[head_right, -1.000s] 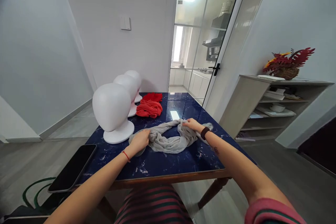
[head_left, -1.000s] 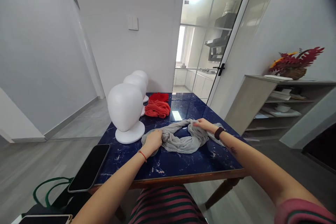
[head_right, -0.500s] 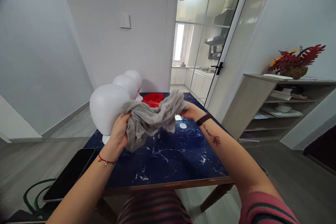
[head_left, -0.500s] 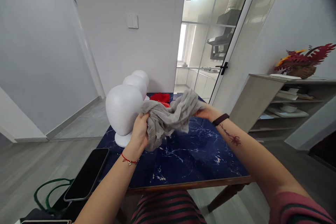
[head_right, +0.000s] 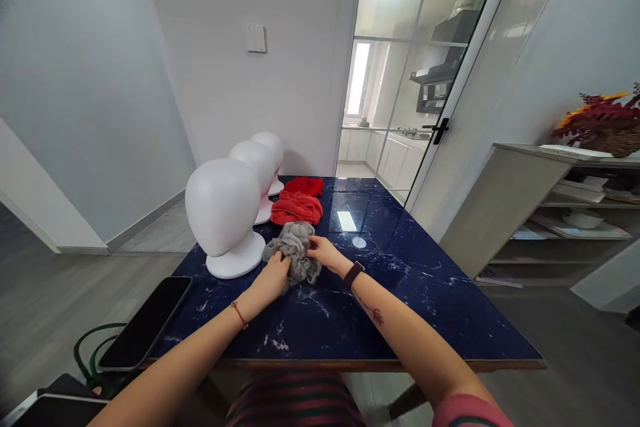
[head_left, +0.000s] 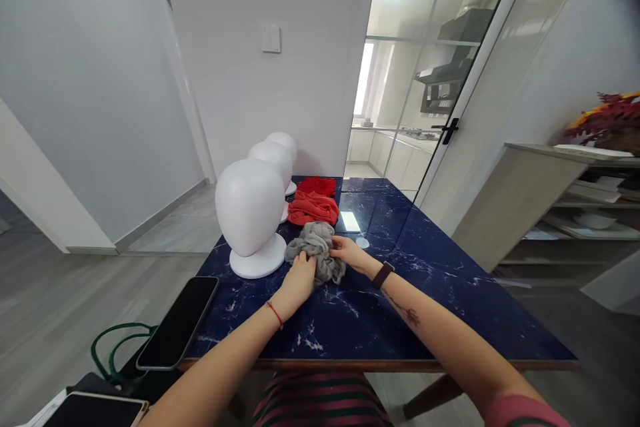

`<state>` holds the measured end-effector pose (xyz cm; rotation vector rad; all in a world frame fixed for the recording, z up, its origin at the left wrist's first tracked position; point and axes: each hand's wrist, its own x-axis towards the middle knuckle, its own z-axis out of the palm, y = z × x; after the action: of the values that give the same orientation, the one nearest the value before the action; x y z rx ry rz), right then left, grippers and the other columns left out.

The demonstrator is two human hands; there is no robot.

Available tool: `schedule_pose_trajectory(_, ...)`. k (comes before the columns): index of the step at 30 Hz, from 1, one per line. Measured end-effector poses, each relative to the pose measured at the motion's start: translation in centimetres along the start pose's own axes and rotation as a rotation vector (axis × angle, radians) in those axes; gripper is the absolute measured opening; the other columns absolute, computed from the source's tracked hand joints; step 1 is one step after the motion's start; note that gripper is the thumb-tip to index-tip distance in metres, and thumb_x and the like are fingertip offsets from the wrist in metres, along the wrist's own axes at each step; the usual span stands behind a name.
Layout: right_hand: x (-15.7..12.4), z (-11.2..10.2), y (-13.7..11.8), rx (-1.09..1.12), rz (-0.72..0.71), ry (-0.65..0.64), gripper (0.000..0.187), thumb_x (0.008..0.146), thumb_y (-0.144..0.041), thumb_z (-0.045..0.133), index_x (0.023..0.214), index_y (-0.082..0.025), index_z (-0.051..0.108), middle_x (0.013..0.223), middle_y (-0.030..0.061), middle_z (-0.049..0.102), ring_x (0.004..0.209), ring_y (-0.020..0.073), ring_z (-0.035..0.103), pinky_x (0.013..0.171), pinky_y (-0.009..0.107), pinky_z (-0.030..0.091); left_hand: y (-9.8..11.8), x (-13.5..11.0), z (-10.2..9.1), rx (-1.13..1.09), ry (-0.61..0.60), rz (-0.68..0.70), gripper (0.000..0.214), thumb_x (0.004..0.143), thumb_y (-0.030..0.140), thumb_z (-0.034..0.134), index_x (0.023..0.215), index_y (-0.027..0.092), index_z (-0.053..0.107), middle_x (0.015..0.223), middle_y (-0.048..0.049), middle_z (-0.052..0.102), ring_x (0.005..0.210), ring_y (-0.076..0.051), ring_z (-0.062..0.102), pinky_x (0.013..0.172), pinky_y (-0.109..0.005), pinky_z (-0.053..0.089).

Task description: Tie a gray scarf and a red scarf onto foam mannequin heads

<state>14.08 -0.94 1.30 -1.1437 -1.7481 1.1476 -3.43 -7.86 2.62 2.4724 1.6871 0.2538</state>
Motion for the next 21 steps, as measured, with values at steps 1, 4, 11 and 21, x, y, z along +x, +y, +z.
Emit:
schedule_pose_trajectory(1,0.4,0.4,0.2,-0.005,0.017,0.048,0.029,0.065,-0.018,0.061,0.094,-0.017,0.064,0.09,0.0019,0.069,0.086,0.019,0.064,0.08,0.034,0.051,-0.2,0.4,-0.1,0.051,0.038,-0.033,0.041,0.081,0.0,0.033,0.116,0.01,0.053,0.12,-0.0185,0.051,0.108,-0.025,0.053,0.09,-0.037,0.045)
schedule_pose_trajectory(4,0.5,0.5,1.0,-0.06,0.08,0.276,0.036,0.067,-0.018,0.059,0.104,-0.017,0.06,0.1,0.005,0.066,0.085,0.0178,0.063,0.081,0.035,0.051,-0.8,0.2,-0.5,0.195,0.156,-0.067,0.041,0.085,0.003,0.029,0.117,0.013,0.052,0.127,-0.0179,0.046,0.112,-0.026,0.05,0.09,-0.039,0.045)
schedule_pose_trajectory(11,-2.8,1.4,1.1,-0.248,-0.102,0.384,0.059,0.075,-0.022,0.054,0.133,-0.021,0.038,0.126,0.0125,0.05,0.074,0.0147,0.06,0.082,0.038,0.05,0.3,-2.8,0.9,0.154,0.219,-0.114,0.046,0.082,-0.001,0.03,0.122,0.011,0.048,0.116,-0.0173,0.053,0.105,-0.025,0.051,0.086,-0.039,0.046)
schedule_pose_trajectory(21,-6.2,3.5,0.5,-0.354,-0.128,0.377,0.058,0.072,-0.02,0.061,0.128,-0.02,0.045,0.124,0.0107,0.052,0.111,0.0228,0.052,0.098,0.043,0.041,-0.7,-2.1,2.8,-0.134,0.129,0.201,0.051,0.084,0.007,0.037,0.134,0.014,0.04,0.143,-0.0161,0.037,0.132,-0.027,0.034,0.107,-0.05,0.029)
